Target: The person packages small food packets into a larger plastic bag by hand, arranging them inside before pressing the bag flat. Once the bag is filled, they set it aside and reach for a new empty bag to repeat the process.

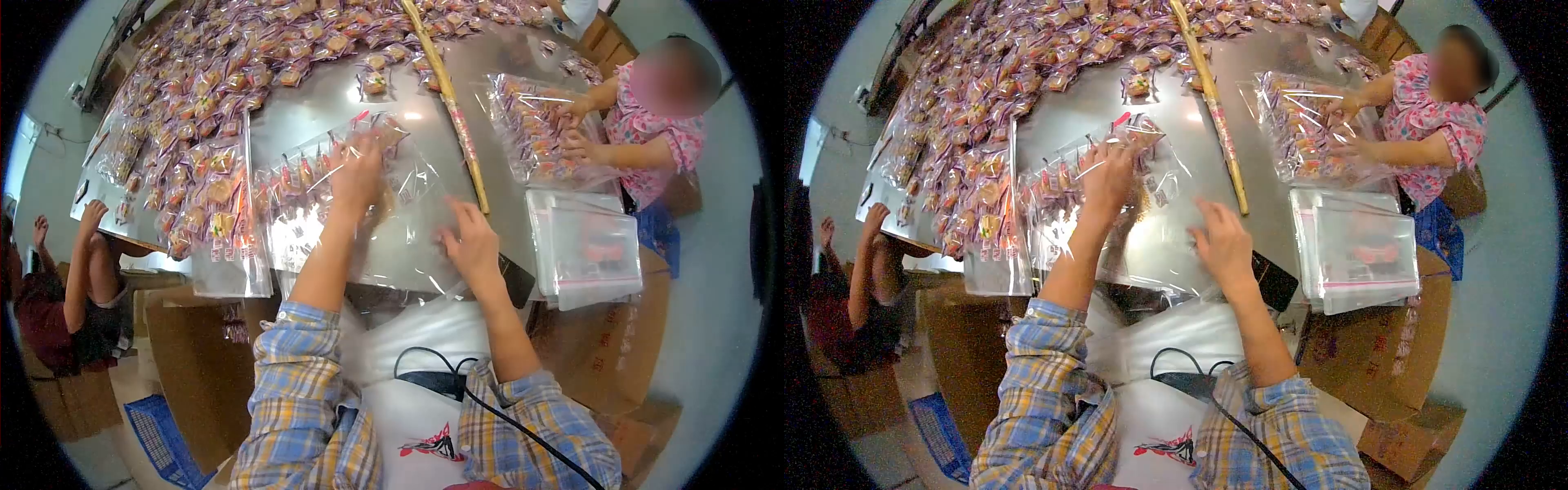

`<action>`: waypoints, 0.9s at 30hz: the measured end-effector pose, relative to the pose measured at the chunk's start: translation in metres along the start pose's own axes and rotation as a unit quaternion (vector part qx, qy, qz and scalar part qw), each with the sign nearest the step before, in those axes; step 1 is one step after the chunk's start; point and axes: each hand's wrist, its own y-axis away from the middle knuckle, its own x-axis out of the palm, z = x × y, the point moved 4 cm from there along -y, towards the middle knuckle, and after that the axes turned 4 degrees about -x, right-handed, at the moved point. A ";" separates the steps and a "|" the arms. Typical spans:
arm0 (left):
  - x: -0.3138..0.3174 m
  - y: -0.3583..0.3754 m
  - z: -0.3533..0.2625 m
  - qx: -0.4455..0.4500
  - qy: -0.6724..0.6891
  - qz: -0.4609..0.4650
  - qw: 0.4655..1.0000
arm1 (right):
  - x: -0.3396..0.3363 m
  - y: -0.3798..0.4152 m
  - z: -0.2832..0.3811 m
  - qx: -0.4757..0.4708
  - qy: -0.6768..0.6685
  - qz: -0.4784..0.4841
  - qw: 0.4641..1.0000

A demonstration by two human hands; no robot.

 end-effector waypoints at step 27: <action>-0.013 0.015 -0.060 0.075 0.025 0.043 0.996 | -0.022 0.064 0.039 -0.028 -0.070 -0.030 0.997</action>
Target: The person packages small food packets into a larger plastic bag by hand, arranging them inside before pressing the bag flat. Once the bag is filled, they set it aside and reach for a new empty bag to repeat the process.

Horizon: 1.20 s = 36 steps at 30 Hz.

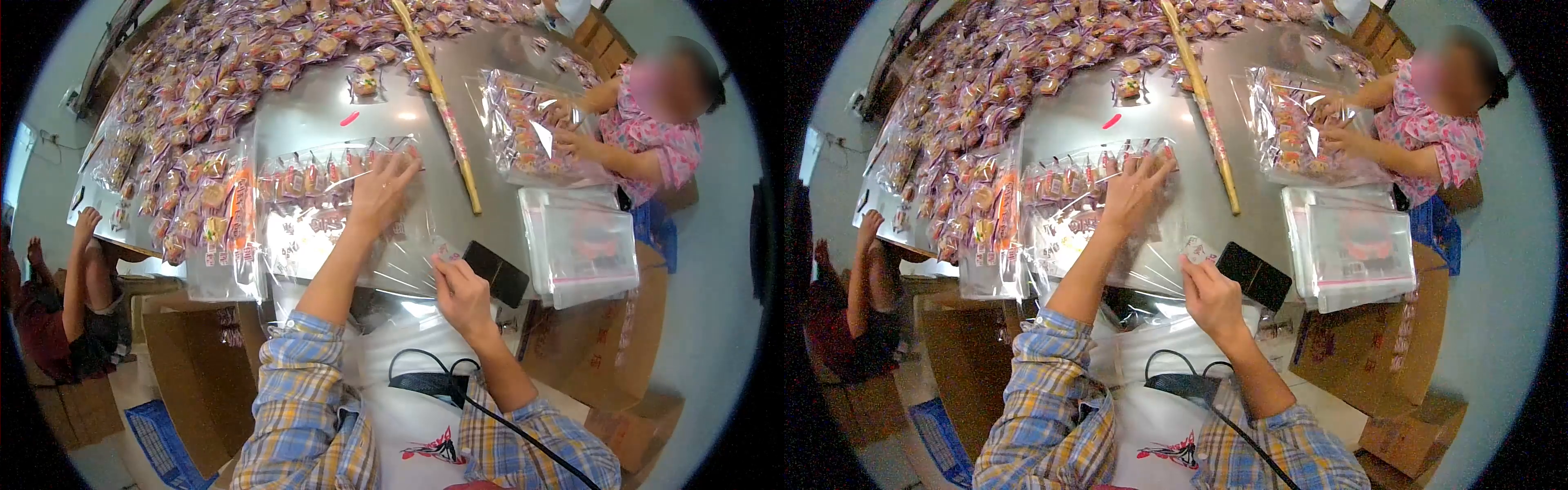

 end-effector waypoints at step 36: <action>-0.008 0.029 0.016 -0.050 0.031 -0.020 0.998 | -0.029 -0.011 -0.020 0.079 0.024 -0.075 0.994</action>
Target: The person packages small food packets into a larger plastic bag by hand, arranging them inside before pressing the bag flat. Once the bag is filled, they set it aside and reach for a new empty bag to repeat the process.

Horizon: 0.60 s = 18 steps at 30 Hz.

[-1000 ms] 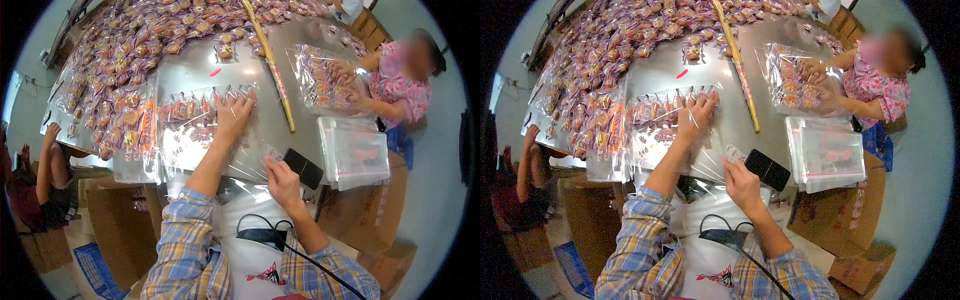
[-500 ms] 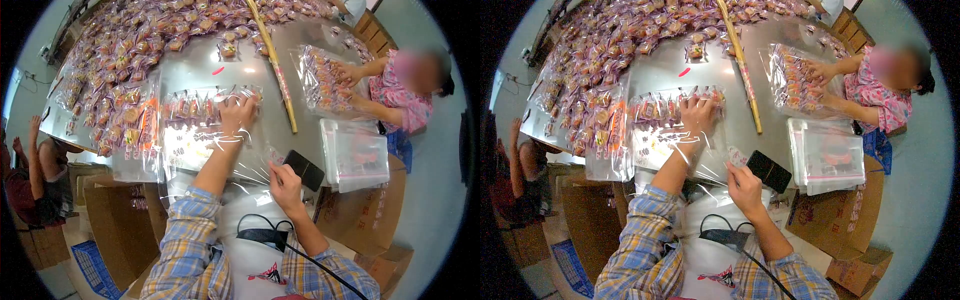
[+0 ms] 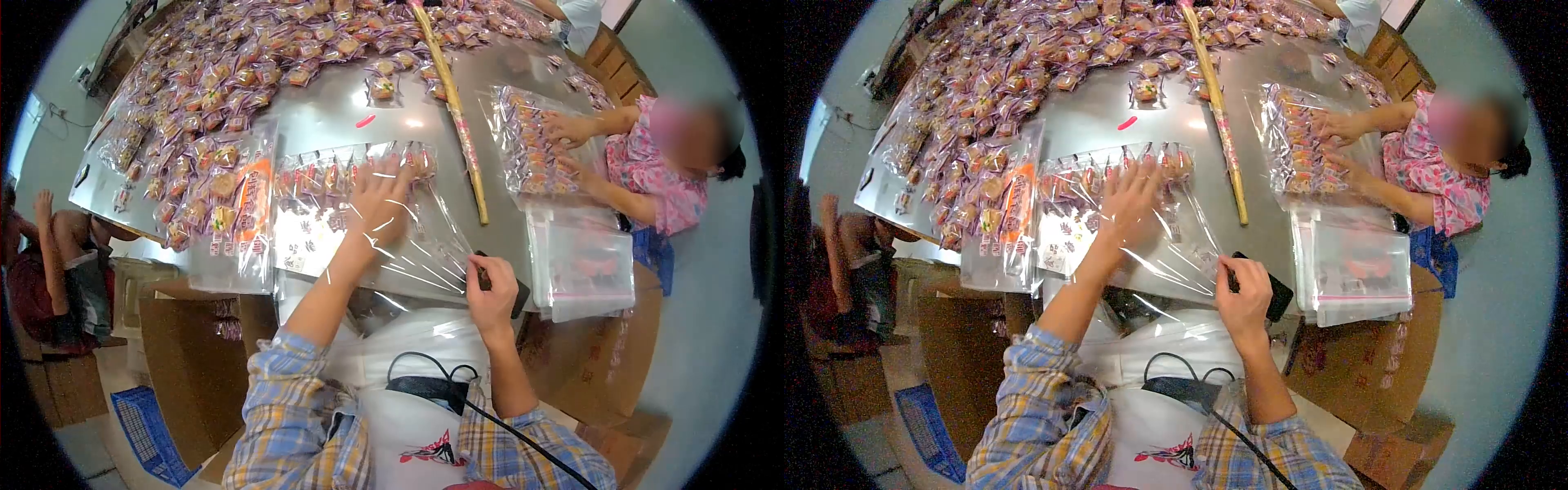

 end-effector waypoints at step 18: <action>-0.004 0.022 0.069 -0.102 -0.109 -0.076 0.986 | -0.008 0.011 -0.013 0.074 -0.036 -0.027 0.996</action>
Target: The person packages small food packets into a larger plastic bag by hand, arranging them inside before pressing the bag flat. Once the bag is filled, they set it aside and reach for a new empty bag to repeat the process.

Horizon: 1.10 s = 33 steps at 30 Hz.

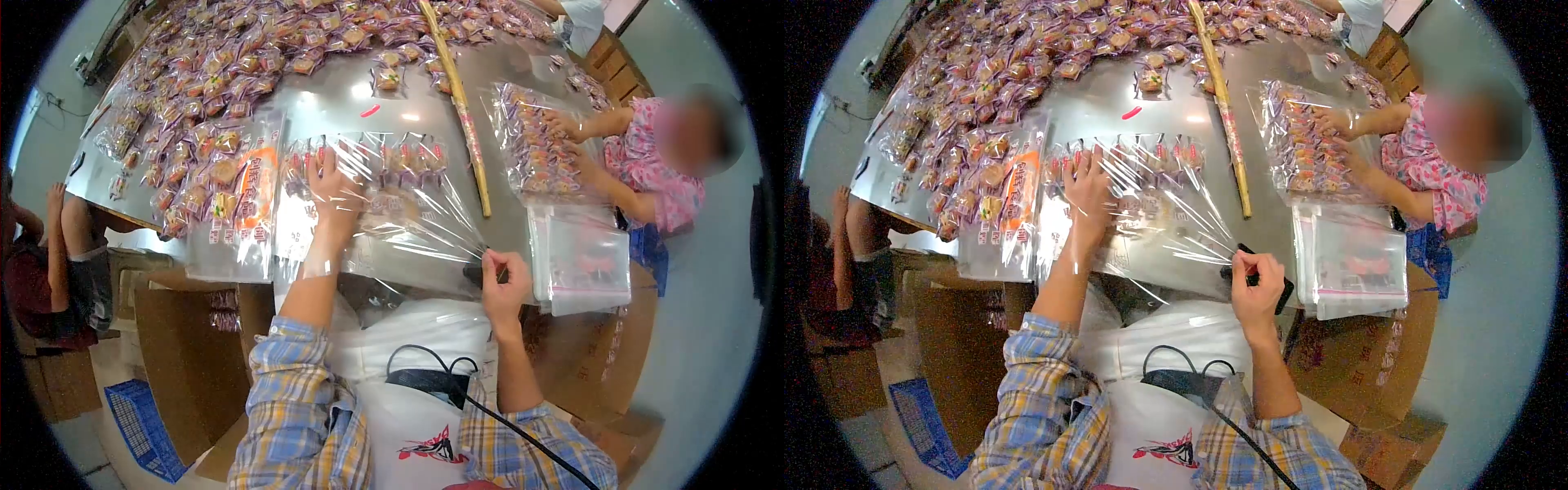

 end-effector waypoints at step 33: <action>0.030 -0.021 -0.123 0.133 0.071 0.080 0.985 | 0.001 -0.005 0.063 -0.215 -0.062 0.008 0.975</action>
